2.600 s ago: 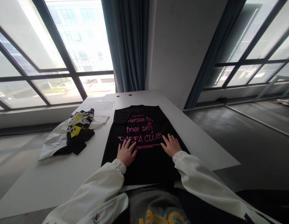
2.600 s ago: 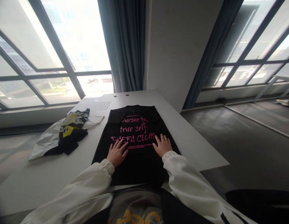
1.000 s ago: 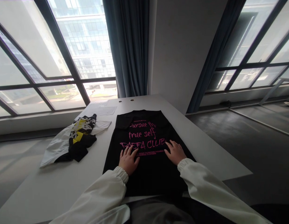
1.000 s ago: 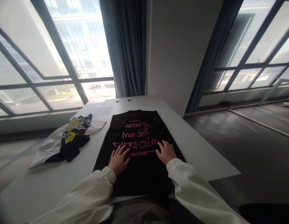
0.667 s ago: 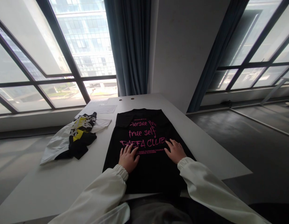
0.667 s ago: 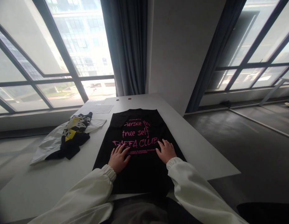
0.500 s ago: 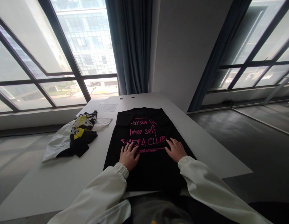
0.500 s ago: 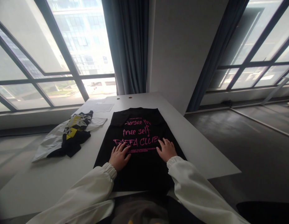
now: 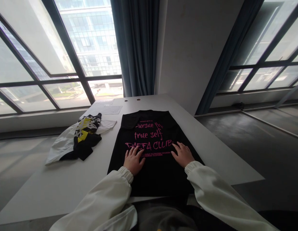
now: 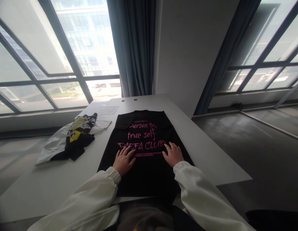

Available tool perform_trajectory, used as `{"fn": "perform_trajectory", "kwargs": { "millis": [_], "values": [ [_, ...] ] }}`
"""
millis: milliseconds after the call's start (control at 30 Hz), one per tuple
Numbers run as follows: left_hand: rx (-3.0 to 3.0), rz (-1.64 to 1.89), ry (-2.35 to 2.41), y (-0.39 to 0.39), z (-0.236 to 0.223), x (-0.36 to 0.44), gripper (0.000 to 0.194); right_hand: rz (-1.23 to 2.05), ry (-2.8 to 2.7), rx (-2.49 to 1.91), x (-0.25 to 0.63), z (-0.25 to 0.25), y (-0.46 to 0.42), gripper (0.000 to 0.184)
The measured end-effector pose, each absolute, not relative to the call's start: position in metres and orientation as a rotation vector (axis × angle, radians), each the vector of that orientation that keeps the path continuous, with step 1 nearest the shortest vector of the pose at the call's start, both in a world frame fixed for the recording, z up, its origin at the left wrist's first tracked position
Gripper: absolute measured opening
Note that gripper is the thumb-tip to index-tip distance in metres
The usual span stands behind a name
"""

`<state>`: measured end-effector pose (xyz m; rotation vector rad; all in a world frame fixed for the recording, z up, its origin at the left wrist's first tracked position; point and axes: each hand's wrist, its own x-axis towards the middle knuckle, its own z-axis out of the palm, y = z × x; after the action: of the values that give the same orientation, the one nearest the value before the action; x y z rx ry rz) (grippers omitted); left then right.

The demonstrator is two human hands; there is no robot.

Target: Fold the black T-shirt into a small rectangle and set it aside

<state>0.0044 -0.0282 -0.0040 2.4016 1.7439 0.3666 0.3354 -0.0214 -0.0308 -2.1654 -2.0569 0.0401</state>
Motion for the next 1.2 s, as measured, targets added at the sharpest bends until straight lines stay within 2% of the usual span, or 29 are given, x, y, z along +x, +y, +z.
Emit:
{"fn": "perform_trajectory", "kwargs": {
  "millis": [1200],
  "values": [
    [2.393,0.357,1.775,-0.0282,-0.0057,-0.0011,0.053,0.085,-2.048,-2.192,0.3327,-0.0244,-0.023,0.059]
  ]
}}
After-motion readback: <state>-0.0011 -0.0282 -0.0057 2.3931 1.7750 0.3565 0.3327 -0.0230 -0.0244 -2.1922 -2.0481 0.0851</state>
